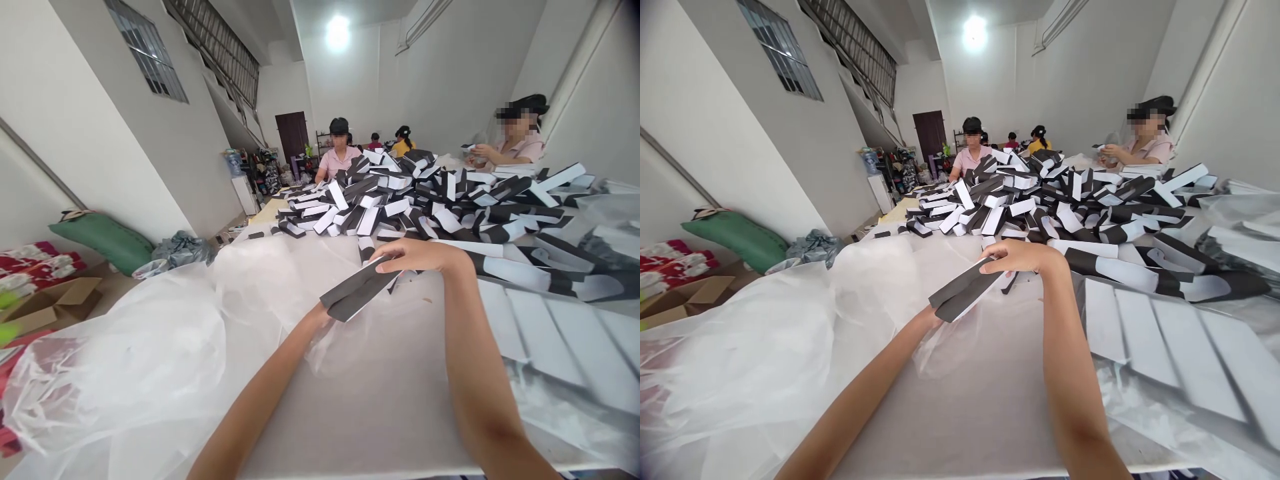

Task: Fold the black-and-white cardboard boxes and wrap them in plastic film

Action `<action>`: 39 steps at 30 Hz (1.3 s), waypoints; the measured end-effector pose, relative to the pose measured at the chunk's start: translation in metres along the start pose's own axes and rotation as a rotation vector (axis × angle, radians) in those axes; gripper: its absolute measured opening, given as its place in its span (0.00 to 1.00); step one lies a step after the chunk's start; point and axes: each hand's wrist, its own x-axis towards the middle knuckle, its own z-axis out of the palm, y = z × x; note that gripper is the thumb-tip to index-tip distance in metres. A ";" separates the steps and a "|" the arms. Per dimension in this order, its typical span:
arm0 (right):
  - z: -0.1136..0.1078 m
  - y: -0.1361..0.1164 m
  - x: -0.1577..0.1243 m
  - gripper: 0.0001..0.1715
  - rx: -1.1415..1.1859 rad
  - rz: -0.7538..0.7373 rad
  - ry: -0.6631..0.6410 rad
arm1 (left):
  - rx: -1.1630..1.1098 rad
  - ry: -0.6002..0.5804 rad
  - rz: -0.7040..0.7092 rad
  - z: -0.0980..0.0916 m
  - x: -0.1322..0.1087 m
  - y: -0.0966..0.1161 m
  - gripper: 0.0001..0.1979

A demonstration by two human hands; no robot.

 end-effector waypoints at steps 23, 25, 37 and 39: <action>0.030 -0.033 -0.007 0.26 -0.251 0.192 0.164 | 0.422 0.310 0.096 -0.027 0.008 0.050 0.17; 0.033 -0.036 -0.003 0.26 -0.283 0.182 0.204 | 0.428 0.359 0.120 -0.034 0.007 0.057 0.17; 0.104 -0.070 0.036 0.30 -0.511 0.306 -0.135 | 0.321 0.428 0.139 -0.042 0.012 0.045 0.15; 0.124 -0.072 0.045 0.31 -0.488 0.298 -0.116 | 0.353 0.410 0.139 -0.042 0.012 0.042 0.15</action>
